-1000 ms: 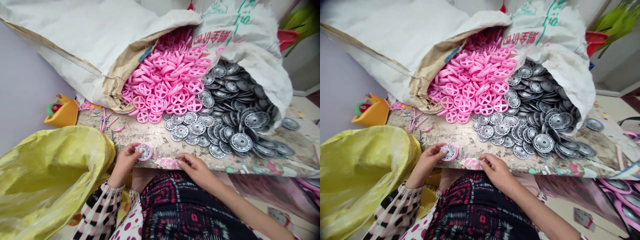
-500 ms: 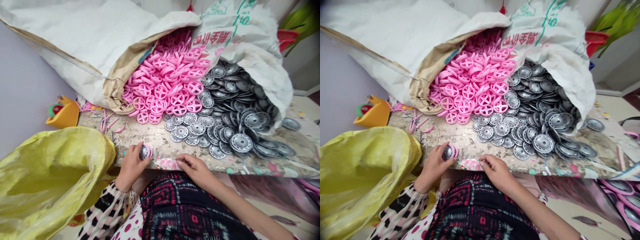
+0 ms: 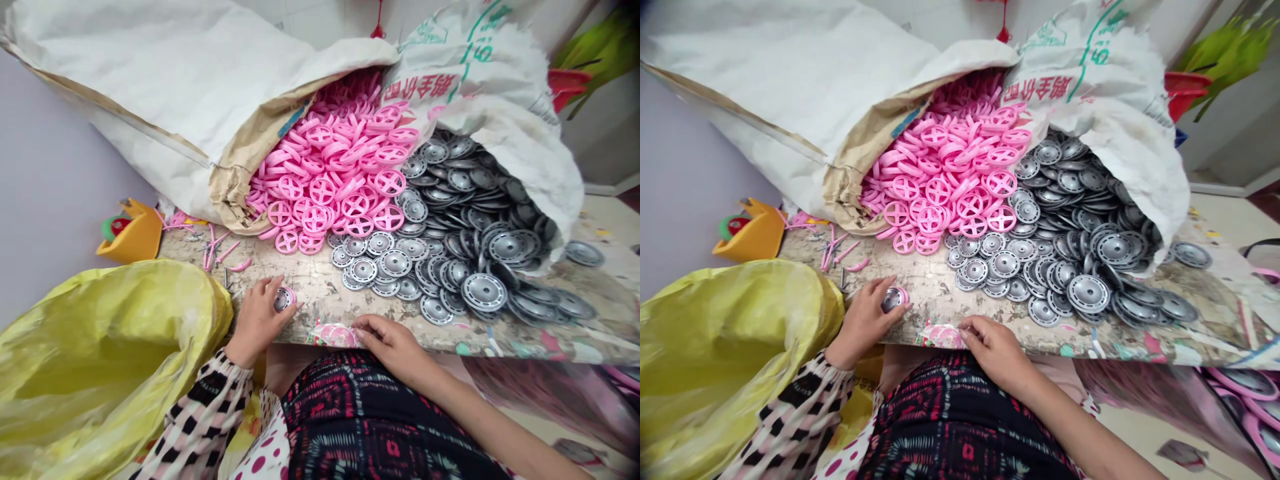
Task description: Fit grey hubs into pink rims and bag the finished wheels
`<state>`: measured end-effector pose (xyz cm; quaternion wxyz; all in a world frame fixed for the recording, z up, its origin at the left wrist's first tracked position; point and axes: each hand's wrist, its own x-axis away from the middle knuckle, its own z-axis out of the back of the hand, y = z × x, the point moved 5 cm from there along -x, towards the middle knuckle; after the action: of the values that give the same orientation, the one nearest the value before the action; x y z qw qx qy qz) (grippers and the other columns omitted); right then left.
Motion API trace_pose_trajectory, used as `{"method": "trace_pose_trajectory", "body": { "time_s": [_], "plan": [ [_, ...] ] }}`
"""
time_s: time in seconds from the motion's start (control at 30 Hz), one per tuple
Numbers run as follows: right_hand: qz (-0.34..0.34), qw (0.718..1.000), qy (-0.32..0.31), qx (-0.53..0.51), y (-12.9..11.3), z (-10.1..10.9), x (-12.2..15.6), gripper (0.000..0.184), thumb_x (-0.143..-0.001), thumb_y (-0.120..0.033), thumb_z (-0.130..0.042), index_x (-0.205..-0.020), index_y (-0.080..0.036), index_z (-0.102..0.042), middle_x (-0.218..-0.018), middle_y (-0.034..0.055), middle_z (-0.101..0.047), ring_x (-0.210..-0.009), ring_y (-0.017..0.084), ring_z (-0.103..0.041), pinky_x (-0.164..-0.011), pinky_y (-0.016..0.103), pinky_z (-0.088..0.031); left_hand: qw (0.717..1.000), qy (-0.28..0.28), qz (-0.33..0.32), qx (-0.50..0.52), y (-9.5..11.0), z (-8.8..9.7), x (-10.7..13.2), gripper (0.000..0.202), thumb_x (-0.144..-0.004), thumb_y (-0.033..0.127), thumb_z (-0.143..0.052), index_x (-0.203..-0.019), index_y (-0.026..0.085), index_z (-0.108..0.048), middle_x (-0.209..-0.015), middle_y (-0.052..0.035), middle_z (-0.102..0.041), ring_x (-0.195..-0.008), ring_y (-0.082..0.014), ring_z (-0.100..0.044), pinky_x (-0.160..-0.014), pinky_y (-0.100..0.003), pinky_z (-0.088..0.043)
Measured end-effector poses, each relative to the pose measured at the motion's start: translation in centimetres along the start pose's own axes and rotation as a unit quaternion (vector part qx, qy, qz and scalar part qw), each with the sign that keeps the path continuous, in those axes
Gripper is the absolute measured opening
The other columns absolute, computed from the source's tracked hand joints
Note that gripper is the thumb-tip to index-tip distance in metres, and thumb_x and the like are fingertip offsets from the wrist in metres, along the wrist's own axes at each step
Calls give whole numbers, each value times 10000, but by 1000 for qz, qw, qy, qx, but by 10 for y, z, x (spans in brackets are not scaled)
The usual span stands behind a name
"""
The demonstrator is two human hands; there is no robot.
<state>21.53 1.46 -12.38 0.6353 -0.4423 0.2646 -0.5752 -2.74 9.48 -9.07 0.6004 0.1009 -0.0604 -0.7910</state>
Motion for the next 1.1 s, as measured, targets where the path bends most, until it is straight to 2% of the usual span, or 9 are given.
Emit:
{"method": "trace_pose_trajectory", "body": {
  "time_s": [0.1,0.2,0.33,0.47,0.6,0.8,1.1],
  "plan": [
    [-8,1000,-13,16,1,0,-2,253,-882,-367,-462,-987,-231,-648,-934,37,-689,-860,211,-618,-777,348,-441,999,29,-23,-1,2,6,-19,597,-851,530,-530,-1302,139,-533,-1238,-155,-545,-1150,-301,-500,-1012,-428,-375],
    [-18,999,-20,22,1,0,-3,259,-878,-378,-468,-992,-232,-648,-924,31,-690,-849,210,-614,-765,343,-430,999,32,-32,-3,5,7,-47,500,-885,466,-493,-1281,167,-560,-1168,-130,-579,-1095,-272,-527,-989,-404,-386],
    [-26,999,-17,19,1,1,-5,270,-873,-386,-471,-992,-227,-653,-884,25,-690,-819,205,-611,-751,337,-426,999,-15,-15,-38,10,-4,-84,531,-873,447,-502,-1354,224,-505,-1185,-131,-546,-1097,-294,-510,-960,-416,-394],
    [-26,999,-15,16,1,0,-6,273,-870,-383,-473,-992,-224,-659,-871,24,-693,-811,207,-615,-747,335,-426,996,-51,-4,-72,13,-16,-106,595,-850,479,-514,-1401,266,-444,-1186,-146,-508,-1094,-332,-506,-902,-437,-417],
    [-27,999,-15,14,5,0,-7,262,-869,-374,-476,-989,-229,-659,-879,20,-698,-820,208,-620,-749,334,-425,996,-63,-19,-62,15,-19,-114,573,-849,458,-515,-1380,252,-463,-1190,-139,-496,-1081,-316,-522,-890,-418,-423],
    [-18,1000,-20,8,6,-1,-8,258,-874,-373,-473,-988,-232,-657,-887,19,-702,-821,203,-621,-745,326,-424,991,-82,-107,-25,22,-20,-110,558,-851,409,-539,-1342,150,-485,-1189,-149,-529,-1099,-288,-515,-950,-400,-402],
    [-26,999,-17,6,6,1,-8,262,-869,-377,-472,-994,-234,-654,-887,15,-702,-821,204,-623,-748,325,-426,975,-112,-173,85,32,-19,-100,508,-831,390,-552,-1267,131,-549,-1073,-124,-558,-1000,-236,-546,-887,-363,-437]
  ]
}}
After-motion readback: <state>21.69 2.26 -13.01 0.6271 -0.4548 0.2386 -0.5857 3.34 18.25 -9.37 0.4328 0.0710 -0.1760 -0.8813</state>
